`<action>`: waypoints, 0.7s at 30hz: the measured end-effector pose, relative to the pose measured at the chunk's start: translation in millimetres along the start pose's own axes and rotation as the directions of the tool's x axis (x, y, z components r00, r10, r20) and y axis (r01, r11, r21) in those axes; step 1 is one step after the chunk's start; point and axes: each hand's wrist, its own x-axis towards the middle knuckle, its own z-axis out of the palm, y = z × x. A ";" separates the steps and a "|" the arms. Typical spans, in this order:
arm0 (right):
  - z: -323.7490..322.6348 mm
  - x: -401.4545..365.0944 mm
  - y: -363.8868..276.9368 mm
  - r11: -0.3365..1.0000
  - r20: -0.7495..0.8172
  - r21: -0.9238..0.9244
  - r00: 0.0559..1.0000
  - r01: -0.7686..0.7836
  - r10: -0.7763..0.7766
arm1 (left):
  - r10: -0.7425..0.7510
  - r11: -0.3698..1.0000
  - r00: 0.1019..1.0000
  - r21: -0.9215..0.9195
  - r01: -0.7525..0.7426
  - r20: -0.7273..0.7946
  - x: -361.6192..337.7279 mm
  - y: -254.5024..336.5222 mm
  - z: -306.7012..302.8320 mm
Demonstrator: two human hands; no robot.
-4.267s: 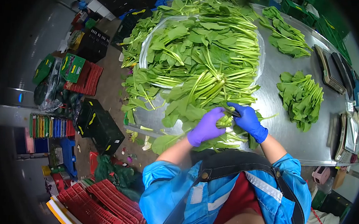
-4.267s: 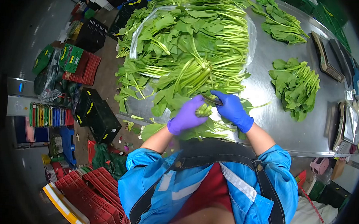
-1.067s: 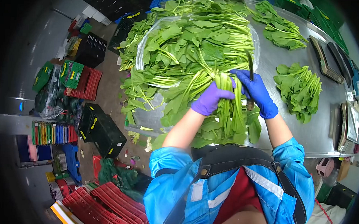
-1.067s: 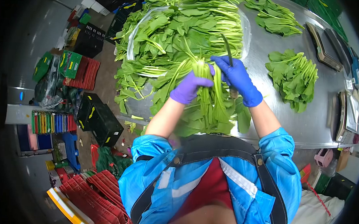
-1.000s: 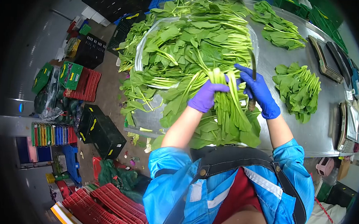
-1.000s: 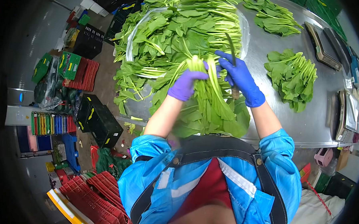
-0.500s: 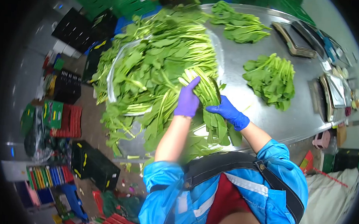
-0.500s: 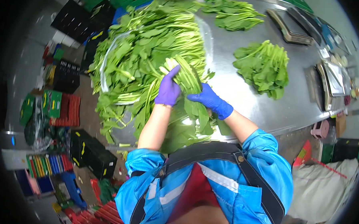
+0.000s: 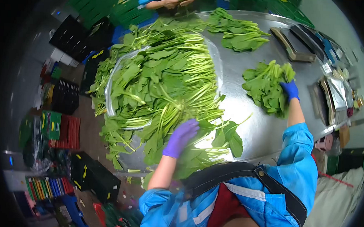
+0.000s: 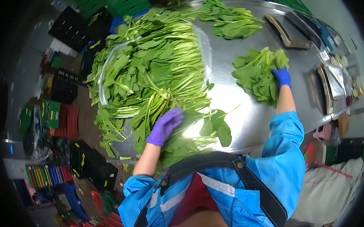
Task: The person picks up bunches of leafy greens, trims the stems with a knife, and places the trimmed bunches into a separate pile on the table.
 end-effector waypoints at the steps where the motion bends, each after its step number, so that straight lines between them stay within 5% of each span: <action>1: 7.3 5.1 17.7 0.997 0.009 0.029 0.998 0.065 -0.065 | 0.082 0.958 0.994 0.269 -0.100 0.078 -3.7 -7.0 -3.7; 3: 27.3 39.4 60.6 0.980 0.011 0.194 0.998 0.052 -0.055 | 0.102 0.928 0.992 0.353 -0.122 0.073 -12.6 -6.3 -8.5; 5: 11.5 33.3 41.3 0.999 -0.125 0.007 0.991 0.050 -0.049 | -0.141 0.990 0.988 -0.027 0.140 -0.061 -19.8 9.4 -10.4; 7: 0.4 30.5 18.7 0.968 -0.256 -0.249 0.962 0.029 -0.095 | 0.101 0.958 0.956 0.287 -0.019 -0.275 -15.3 15.4 -29.6; 10: 1.3 6.7 -16.9 0.923 -0.320 -0.229 0.872 0.308 -0.370 | 0.534 0.678 0.760 0.725 -0.123 -0.370 -0.5 17.2 -59.6; 11: 5.3 -12.0 -33.6 0.922 -0.312 -0.224 0.872 0.317 -0.376 | 0.535 0.678 0.755 0.726 -0.115 -0.379 5.9 16.9 -66.2; 13: 12.9 -63.0 -78.0 0.831 -0.132 0.053 0.829 0.553 -0.544 | 0.696 0.131 0.711 0.991 0.013 -0.101 19.5 17.2 -73.1; 17: 54.1 -144.3 -119.2 0.798 0.229 0.385 0.789 0.464 -0.570 | 0.680 0.091 0.718 0.989 0.118 -0.149 33.0 13.5 -64.3; 21: 74.4 -208.1 -137.8 0.757 0.441 0.470 0.622 0.454 -0.647 | 0.612 0.185 0.785 0.983 -0.017 -0.102 15.1 0.8 -62.3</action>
